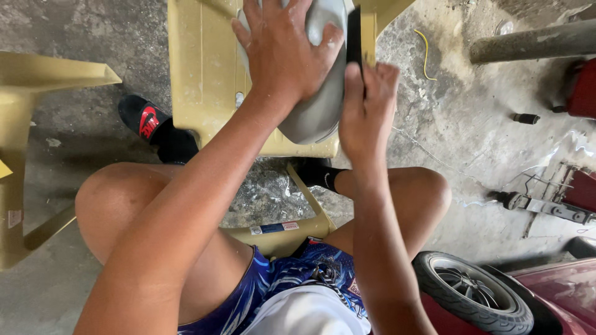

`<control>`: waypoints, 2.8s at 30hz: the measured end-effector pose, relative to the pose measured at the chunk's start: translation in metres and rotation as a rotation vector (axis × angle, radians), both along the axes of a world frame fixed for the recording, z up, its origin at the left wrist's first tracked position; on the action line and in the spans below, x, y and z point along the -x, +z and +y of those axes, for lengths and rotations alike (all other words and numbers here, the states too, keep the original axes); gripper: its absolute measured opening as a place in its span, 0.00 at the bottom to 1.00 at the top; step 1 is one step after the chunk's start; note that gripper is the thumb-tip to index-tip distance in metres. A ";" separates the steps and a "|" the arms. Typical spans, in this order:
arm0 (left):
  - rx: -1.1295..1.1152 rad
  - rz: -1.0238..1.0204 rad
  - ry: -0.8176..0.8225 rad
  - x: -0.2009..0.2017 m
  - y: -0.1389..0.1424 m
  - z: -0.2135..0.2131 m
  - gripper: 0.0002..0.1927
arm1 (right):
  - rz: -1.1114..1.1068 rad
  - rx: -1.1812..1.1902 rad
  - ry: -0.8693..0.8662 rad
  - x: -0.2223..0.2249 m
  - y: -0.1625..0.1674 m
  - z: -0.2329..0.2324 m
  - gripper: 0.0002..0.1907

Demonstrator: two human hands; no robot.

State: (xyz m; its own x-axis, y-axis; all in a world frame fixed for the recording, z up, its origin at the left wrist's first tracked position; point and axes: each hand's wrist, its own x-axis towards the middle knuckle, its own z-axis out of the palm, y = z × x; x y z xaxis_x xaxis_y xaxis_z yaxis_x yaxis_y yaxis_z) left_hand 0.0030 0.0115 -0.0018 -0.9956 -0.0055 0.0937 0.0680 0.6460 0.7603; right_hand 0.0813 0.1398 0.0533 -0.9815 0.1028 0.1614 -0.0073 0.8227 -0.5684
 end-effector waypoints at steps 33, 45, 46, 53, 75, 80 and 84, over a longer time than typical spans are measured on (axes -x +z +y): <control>0.035 0.041 -0.019 -0.008 0.000 0.004 0.32 | 0.015 0.075 -0.105 -0.078 -0.022 -0.008 0.15; 0.030 0.010 0.007 -0.009 0.001 0.008 0.32 | 0.038 -0.002 0.003 -0.017 0.000 0.010 0.15; 0.033 0.019 0.016 -0.009 0.000 0.009 0.33 | -0.006 0.018 -0.017 -0.037 0.004 0.007 0.15; 0.037 0.062 -0.033 -0.007 -0.002 0.007 0.31 | -0.159 0.109 -0.201 -0.074 -0.005 -0.003 0.19; 0.001 0.052 -0.055 -0.015 0.006 0.009 0.31 | -0.019 -0.045 -0.068 -0.029 -0.018 0.024 0.15; -0.020 0.009 -0.010 -0.014 0.014 0.006 0.30 | 0.051 -0.096 0.077 0.035 -0.008 0.031 0.14; -0.015 -0.034 0.005 -0.013 0.014 0.009 0.30 | -0.065 -0.005 -0.027 -0.030 0.001 0.020 0.14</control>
State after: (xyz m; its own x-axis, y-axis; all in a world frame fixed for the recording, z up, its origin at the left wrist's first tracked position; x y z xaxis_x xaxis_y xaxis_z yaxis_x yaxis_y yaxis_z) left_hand 0.0161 0.0205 0.0124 -0.9982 -0.0118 0.0594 0.0384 0.6350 0.7716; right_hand 0.1108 0.1598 0.0544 -0.9868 0.1285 0.0982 0.0515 0.8251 -0.5627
